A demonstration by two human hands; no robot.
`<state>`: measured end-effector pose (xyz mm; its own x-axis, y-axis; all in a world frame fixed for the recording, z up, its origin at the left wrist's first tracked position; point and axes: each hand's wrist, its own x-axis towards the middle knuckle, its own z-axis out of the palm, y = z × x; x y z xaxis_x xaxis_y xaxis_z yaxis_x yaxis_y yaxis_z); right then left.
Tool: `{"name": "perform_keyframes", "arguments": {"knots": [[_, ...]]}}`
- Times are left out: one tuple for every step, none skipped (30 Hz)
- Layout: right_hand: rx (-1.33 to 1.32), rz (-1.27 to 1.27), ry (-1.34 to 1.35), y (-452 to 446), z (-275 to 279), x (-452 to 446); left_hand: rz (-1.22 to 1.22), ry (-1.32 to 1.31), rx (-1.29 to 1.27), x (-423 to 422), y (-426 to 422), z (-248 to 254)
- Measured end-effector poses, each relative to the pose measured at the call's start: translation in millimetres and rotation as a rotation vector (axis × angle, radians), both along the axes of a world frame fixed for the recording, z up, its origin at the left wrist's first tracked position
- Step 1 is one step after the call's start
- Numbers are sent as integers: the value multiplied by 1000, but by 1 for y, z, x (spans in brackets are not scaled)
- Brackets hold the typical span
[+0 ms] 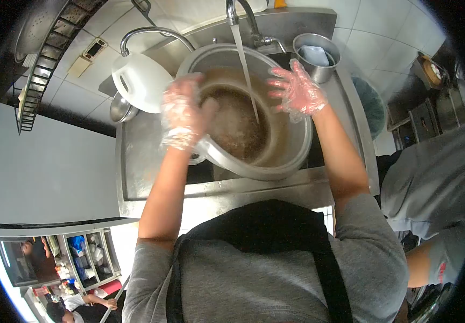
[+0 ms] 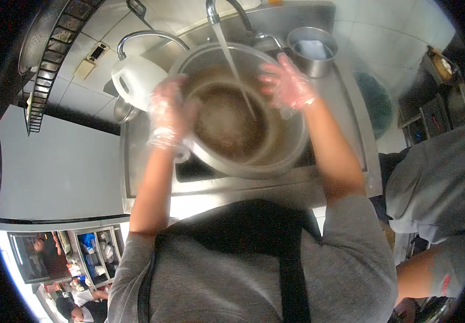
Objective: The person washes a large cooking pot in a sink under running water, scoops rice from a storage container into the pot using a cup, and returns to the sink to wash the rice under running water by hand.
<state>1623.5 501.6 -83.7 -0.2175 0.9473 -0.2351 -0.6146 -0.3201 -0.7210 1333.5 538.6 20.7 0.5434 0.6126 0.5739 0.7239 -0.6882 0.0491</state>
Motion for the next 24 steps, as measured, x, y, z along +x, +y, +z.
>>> {"name": "perform_keyframes", "arguments": {"knots": [[28,21,14,-3,9,-4,-137,51,-45,10,-2,-6],[55,41,28,-7,19,-7,-159,127,-46,17,0,-24],[127,63,67,-11,32,-11,-182,202,-45,24,0,-40],[199,85,106,-15,47,-14,-214,174,-339,35,-9,-32],[272,106,144,-18,54,-17,-245,142,-632,45,-18,-20],[327,133,199,-18,57,-18,-277,110,-921,54,-25,-11],[385,157,253,-18,59,-16,-251,144,-791,60,-28,-11],[444,178,308,-17,62,-14,-316,126,-662,60,-22,-16],[517,225,380,-16,56,-13,-378,109,-535,58,-12,-27],[574,217,456,-15,47,-14,-382,50,-537,61,-11,-24],[632,211,532,-14,36,-17,-388,-10,-537,64,-9,-21],[691,209,608,-11,26,-20,-423,-10,-473,66,-9,-12],[718,199,666,-9,19,-23,-456,-11,-408,66,-7,-4],[766,168,685,-8,12,-25,-488,-12,-343,67,-7,5],[812,137,704,-9,9,-29,-452,19,-329,69,-9,13],[857,106,723,-8,8,-31,-415,49,-316,71,-11,22],[899,124,736,-7,7,-31,-377,79,-304,73,-14,31],[941,140,748,-5,8,-31,-338,125,-299,74,-18,39],[983,157,759,-3,10,-31,-300,169,-295,76,-21,47],[1000,169,788,-1,12,-30,-261,213,-292,78,-23,54],[1017,183,818,1,16,-29,-286,186,-278,79,-23,58],[1034,197,848,3,19,-29,-309,160,-264,80,-22,61],[1037,178,863,4,23,-28,-332,133,-250,81,-21,63],[1039,159,878,5,27,-28,-355,91,-194,82,-20,64]]}}
